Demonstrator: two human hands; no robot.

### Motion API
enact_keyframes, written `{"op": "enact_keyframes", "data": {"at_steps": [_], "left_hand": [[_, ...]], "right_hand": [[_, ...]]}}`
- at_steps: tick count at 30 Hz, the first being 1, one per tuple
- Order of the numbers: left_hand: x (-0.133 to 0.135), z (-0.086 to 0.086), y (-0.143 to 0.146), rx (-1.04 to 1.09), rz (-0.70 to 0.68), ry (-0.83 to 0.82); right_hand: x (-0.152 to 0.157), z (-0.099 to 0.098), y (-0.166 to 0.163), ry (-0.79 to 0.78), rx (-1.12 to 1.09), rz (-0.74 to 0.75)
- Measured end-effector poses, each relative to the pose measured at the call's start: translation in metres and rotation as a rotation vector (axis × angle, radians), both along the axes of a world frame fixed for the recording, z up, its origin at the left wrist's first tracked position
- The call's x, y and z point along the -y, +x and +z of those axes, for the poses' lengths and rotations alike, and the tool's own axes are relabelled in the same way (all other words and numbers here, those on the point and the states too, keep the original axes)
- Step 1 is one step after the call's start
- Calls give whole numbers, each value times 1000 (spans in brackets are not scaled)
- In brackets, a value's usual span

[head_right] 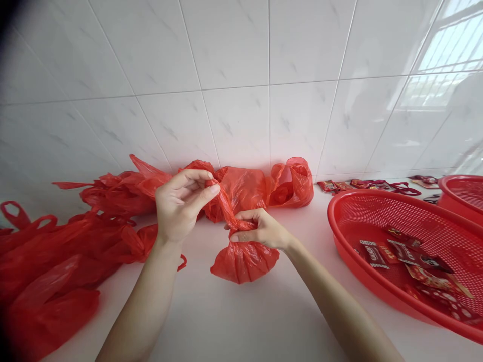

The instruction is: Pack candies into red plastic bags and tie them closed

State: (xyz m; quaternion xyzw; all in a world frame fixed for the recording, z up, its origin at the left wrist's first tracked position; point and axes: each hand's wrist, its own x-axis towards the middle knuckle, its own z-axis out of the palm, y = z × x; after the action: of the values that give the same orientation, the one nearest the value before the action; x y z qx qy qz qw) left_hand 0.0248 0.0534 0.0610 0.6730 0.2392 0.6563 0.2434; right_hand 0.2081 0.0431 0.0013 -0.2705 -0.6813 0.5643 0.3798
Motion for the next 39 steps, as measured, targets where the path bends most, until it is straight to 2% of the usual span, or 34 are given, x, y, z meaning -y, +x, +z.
{"op": "enact_keyframes", "data": {"at_steps": [5,7,10,14,17,22,25,28,32,39], "left_hand": [[4,-2,3,-65,-30,44],[7,-2,4,-102,-51,27],[10,-2,6,-154,-73,-5],[12,-3,5,-183,-89,-6],[10,-3,5,-174,-89,-17],[-2,-8,9,-121,-123,-180],[-10,-14,15,-126,-206,-347],[-12,-20,24,-183,-384,-465],[-8,-29,37,-270,-597,-506],[-4,-36,49,-272,-598,-409]], "right_hand": [[2,4,4,149,119,-44],[3,8,6,191,96,-43],[5,12,6,186,19,-78],[5,14,9,167,23,-170],[5,16,14,159,-45,-162],[6,20,21,144,-172,-224],[6,21,24,160,-246,-338],[6,22,26,193,-282,-416],[6,24,29,194,-304,-421],[7,29,33,217,-253,-401]]}}
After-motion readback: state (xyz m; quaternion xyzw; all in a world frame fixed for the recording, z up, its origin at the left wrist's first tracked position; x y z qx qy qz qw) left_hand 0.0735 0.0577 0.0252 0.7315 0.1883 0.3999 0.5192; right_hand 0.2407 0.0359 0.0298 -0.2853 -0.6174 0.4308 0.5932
